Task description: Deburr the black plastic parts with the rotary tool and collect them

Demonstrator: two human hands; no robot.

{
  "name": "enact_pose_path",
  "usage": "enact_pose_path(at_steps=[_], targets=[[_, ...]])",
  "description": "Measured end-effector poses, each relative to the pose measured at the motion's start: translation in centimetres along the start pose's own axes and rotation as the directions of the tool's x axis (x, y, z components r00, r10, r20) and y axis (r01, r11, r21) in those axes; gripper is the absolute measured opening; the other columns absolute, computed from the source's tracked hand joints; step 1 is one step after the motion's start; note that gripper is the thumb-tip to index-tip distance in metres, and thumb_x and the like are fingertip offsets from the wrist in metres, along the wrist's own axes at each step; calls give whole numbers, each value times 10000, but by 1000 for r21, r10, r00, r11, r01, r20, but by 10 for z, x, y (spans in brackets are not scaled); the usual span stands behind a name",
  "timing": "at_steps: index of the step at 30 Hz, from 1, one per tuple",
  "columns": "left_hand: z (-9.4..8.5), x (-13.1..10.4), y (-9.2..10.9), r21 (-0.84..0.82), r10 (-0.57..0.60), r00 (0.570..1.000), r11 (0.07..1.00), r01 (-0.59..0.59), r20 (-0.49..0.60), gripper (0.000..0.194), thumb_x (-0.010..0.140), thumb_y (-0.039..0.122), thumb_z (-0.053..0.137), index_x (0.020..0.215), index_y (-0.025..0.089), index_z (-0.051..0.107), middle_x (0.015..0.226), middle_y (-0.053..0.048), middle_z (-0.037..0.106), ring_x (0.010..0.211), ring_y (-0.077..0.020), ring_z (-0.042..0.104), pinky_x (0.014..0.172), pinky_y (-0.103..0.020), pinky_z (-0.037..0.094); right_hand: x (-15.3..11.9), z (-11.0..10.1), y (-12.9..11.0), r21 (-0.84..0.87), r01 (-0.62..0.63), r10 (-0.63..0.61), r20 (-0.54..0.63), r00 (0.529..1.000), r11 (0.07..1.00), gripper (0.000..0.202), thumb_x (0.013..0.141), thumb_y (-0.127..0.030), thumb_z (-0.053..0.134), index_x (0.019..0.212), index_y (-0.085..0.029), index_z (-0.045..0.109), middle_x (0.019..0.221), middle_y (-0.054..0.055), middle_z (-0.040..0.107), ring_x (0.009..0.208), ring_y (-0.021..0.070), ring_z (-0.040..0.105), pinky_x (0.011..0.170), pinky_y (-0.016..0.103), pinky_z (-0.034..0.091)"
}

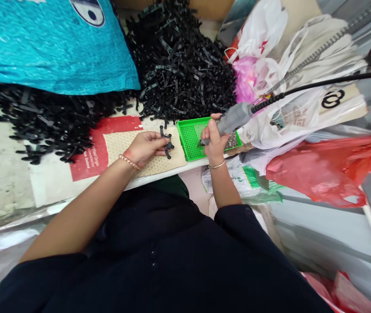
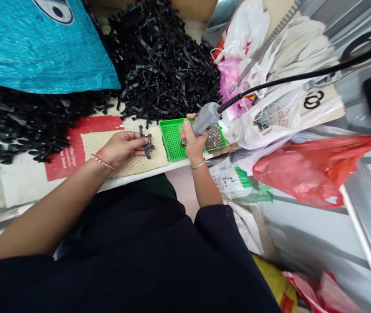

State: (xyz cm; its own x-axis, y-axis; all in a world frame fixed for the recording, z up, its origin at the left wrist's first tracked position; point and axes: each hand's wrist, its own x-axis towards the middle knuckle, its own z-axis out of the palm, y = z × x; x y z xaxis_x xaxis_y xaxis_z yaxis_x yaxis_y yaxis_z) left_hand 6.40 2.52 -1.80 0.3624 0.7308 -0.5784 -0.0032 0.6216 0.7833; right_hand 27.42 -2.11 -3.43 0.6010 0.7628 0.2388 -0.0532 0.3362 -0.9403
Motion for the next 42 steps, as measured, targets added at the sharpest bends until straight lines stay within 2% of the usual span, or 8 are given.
enact_pose_path(at_steps=[11, 22, 28, 31, 34, 36, 38, 42], targets=[[-4, 4, -5, 13, 21, 1000, 1000, -21, 18, 206, 797, 92, 897, 733, 112, 702, 746, -80, 784, 621, -140, 749, 592, -196, 619, 1, 4, -5, -68, -57, 55, -34, 998, 996, 449, 769, -603, 807, 1019, -303, 587, 563, -141, 406, 448, 102, 401, 480, 287, 363], [0, 0, 0, -1, -6, 1000, 1000, 6, 5, 223, 882, 47, 799, 716, 120, 667, 714, -62, 771, 618, -131, 753, 612, -191, 629, -3, -1, 8, -116, 39, -29, 87, 996, 992, 466, 830, -685, 792, 967, -300, 567, 639, -98, 446, 462, 100, 434, 461, 288, 412], [0, 2, -3, -22, -15, 1000, 1000, 15, 5, 205, 894, 58, 826, 755, 111, 684, 749, -74, 785, 649, -146, 770, 671, -238, 656, 4, 2, -10, -58, -3, 0, -45, 999, 998, 459, 804, -622, 811, 1045, -289, 606, 567, -133, 366, 441, 94, 393, 462, 266, 383], [0, 3, -4, -41, -10, 1000, 999, 10, 1, 225, 926, 29, 776, 738, 105, 677, 737, -70, 776, 639, -137, 761, 632, -218, 639, 6, 14, -28, -39, 8, -11, -64, 998, 999, 430, 908, -668, 678, 1111, -295, 612, 565, -133, 297, 431, 94, 381, 467, 249, 384], [0, 5, -5, -56, 3, 1000, 998, -2, 7, 239, 906, 24, 795, 720, 108, 671, 715, -61, 764, 614, -130, 744, 615, -214, 633, -3, 39, -40, 47, 2, -5, 59, 998, 999, 409, 973, -682, 611, 1138, -308, 602, 565, -129, 270, 427, 98, 384, 467, 242, 389], [-1, 5, -6, -57, 11, 1000, 998, -9, 24, 244, 879, 34, 830, 711, 112, 672, 682, -47, 747, 574, -118, 714, 608, -213, 630, -12, 58, -41, 123, -39, 22, 136, 990, 992, 415, 931, -674, 692, 1104, -311, 589, 551, -136, 275, 417, 98, 351, 454, 251, 388], [-2, 6, -6, -56, 20, 999, 998, -18, 36, 251, 863, 43, 851, 705, 116, 671, 651, -32, 727, 540, -106, 683, 596, -208, 624, -20, 73, -36, 124, -84, 62, 177, 982, 989, 464, 872, -697, 754, 1072, -317, 576, 550, -136, 298, 425, 105, 335, 449, 275, 393], [-3, 7, -6, -63, 33, 999, 998, -30, 43, 244, 879, 34, 824, 704, 114, 674, 640, -27, 716, 527, -100, 666, 568, -203, 615, -23, 83, -22, 43, -127, 117, 189, 975, 991, 526, 840, -766, 744, 1079, -333, 568, 571, -123, 321, 460, 124, 354, 473, 307, 406]])
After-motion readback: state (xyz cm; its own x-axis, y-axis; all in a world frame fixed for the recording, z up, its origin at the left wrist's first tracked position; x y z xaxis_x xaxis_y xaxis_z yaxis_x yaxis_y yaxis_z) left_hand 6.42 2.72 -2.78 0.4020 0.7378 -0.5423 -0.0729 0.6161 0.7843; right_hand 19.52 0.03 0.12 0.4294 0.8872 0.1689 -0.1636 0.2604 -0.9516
